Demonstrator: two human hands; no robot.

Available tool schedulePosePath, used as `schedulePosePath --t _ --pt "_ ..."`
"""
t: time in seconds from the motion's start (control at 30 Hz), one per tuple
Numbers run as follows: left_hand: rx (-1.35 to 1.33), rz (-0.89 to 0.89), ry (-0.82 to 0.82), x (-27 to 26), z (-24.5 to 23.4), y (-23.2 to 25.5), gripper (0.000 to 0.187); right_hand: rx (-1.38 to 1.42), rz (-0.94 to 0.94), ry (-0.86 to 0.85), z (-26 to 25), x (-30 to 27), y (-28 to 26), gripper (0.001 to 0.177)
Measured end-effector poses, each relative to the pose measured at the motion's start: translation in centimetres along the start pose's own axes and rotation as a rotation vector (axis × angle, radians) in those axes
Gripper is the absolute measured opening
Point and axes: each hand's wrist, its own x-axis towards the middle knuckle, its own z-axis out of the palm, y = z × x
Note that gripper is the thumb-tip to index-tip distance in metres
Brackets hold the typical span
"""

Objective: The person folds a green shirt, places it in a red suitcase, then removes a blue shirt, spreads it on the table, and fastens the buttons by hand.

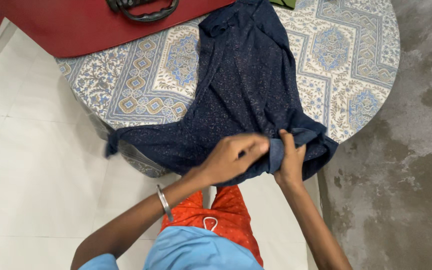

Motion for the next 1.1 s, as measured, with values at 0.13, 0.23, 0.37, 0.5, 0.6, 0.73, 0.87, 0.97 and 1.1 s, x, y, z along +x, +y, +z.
schedulePosePath --t 0.13,0.23,0.37,0.5,0.6,0.73,0.87,0.97,1.1 --pt "0.414 0.413 0.127 4.0 -1.5 0.7 0.076 -0.494 -0.283 -0.491 0.7 0.2 3.2 0.04" --pt "0.515 0.368 -0.294 8.1 0.9 0.2 0.081 -1.026 -0.325 -0.735 1.9 -0.5 6.7 0.051" --pt "0.86 0.183 -0.851 9.2 7.0 -2.2 0.091 -1.358 -0.932 -0.839 -0.5 -1.2 10.9 0.062" --pt "0.958 0.307 -0.861 9.7 12.8 -7.3 0.077 -1.023 -0.411 -0.722 -1.2 -1.7 11.9 0.044" --pt "0.909 0.28 -0.79 11.9 14.0 -10.3 0.065 -0.913 -0.32 -0.631 0.5 -2.6 10.8 0.034" --pt "0.958 0.109 -0.884 13.6 14.2 -10.1 0.03 -0.92 -0.536 -0.683 2.0 -2.4 9.9 0.027" --pt "0.89 -0.083 -1.08 15.2 13.2 -8.5 0.01 -1.138 -0.363 -0.614 3.4 -2.4 9.2 0.033" --pt "0.67 -0.162 -1.032 16.2 11.1 -7.8 0.02 -1.052 -0.668 -0.543 4.6 -2.8 7.2 0.056" --pt "0.555 -0.02 -0.86 17.6 7.5 -6.9 0.019 -1.207 -0.1 -0.481 6.8 -4.2 4.3 0.069"
